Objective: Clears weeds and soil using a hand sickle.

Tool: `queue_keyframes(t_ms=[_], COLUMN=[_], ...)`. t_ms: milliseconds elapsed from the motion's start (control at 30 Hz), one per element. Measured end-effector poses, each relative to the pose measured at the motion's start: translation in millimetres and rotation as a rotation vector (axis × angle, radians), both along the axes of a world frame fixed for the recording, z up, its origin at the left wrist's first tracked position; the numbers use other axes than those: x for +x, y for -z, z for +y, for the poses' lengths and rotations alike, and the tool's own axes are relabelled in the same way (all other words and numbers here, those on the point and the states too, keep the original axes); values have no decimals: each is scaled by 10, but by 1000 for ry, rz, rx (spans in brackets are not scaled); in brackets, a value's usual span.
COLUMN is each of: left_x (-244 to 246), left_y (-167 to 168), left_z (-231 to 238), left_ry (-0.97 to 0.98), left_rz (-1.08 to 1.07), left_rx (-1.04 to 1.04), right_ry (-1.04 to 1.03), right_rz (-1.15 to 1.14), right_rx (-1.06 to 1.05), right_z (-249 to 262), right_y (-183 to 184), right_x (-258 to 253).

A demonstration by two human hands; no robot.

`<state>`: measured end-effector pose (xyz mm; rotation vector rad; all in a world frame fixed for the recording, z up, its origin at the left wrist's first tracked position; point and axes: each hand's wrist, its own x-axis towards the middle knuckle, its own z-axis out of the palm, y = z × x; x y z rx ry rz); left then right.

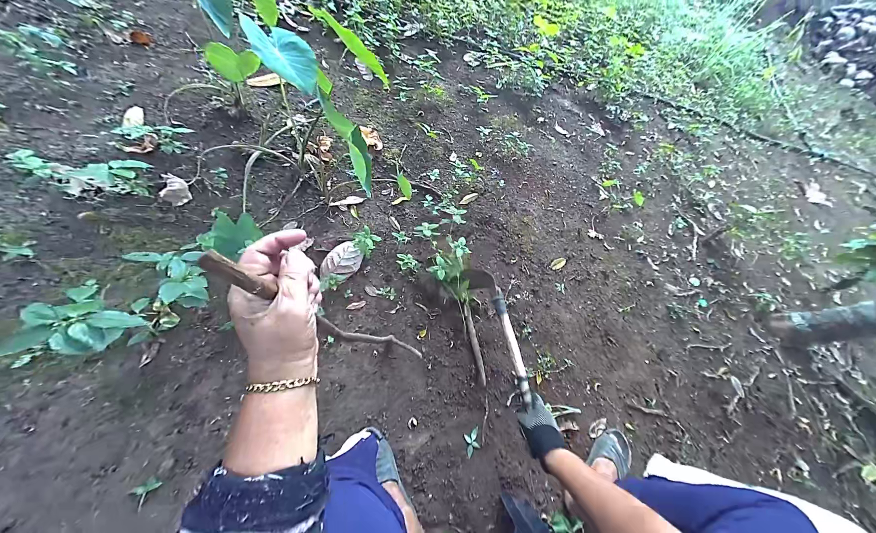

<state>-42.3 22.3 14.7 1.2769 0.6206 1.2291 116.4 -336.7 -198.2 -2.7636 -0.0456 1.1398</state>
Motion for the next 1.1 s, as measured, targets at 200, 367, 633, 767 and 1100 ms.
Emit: queue_keyframes(t_ms=[200, 367, 633, 767, 1100], left_x=[34, 25, -36, -31, -6], left_y=[-23, -21, -56, -57, -86], left_z=[-97, -100, -24, -61, -70], left_ry=[11, 7, -9, 82, 51], left_rz=[92, 116, 52, 20, 59], left_rx=[16, 43, 199, 276, 218], right_ry=[-2, 151, 41, 27, 28], right_rz=[-158, -206, -4, -73, -51], right_rx=[110, 323, 39, 65, 50], right_z=[276, 1345, 124, 107, 440], right_y=[-555, -670, 103, -222, 101], right_x=[262, 449, -170, 108, 46])
